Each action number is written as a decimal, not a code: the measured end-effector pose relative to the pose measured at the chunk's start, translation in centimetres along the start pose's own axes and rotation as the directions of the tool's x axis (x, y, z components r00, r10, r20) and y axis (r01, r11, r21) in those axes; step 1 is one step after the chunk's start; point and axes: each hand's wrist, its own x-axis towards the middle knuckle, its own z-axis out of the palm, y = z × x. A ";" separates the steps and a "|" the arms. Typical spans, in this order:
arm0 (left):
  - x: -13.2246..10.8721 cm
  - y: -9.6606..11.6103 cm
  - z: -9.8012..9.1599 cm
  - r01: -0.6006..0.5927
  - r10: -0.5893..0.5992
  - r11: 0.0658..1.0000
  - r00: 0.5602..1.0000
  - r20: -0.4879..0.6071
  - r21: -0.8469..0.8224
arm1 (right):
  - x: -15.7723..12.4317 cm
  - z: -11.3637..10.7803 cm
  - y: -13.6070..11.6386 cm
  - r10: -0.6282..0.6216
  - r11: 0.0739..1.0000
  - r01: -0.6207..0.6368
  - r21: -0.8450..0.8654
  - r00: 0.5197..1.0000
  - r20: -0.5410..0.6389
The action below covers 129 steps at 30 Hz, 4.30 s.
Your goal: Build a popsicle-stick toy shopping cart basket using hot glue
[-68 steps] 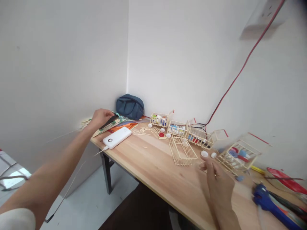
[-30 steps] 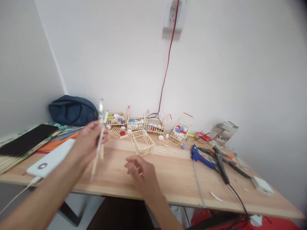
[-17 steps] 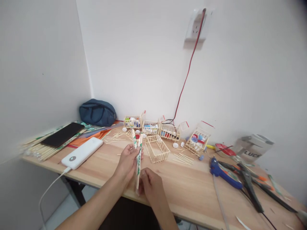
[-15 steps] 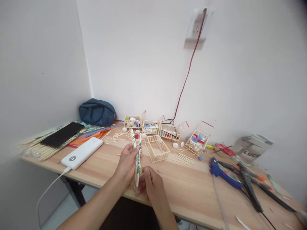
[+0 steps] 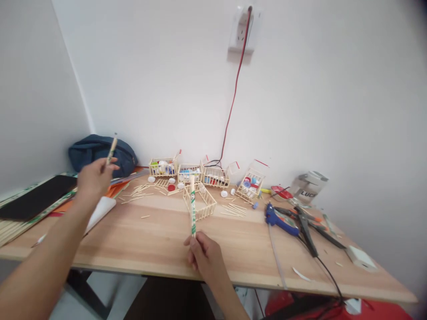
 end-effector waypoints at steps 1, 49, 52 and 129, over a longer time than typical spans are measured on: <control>1.4 -0.3 -1.1 -0.065 0.073 0.990 0.996 -0.058 0.126 | 0.0 -0.2 0.1 0.002 1.000 -0.002 0.017 1.000 -0.005; -21.6 2.9 7.4 0.123 -0.024 0.992 0.312 0.950 -0.015 | 0.6 -8.4 -3.4 0.039 0.988 0.023 0.153 0.919 -0.393; -21.8 2.8 8.0 0.132 0.027 0.988 0.344 0.939 -0.077 | -0.3 -6.5 -3.0 0.103 0.995 -0.104 0.002 0.981 -0.164; -12.4 -2.0 8.6 0.499 -0.218 0.759 0.800 0.558 -0.419 | 4.4 -27.1 -18.4 -0.264 0.937 0.164 -0.308 0.910 -0.319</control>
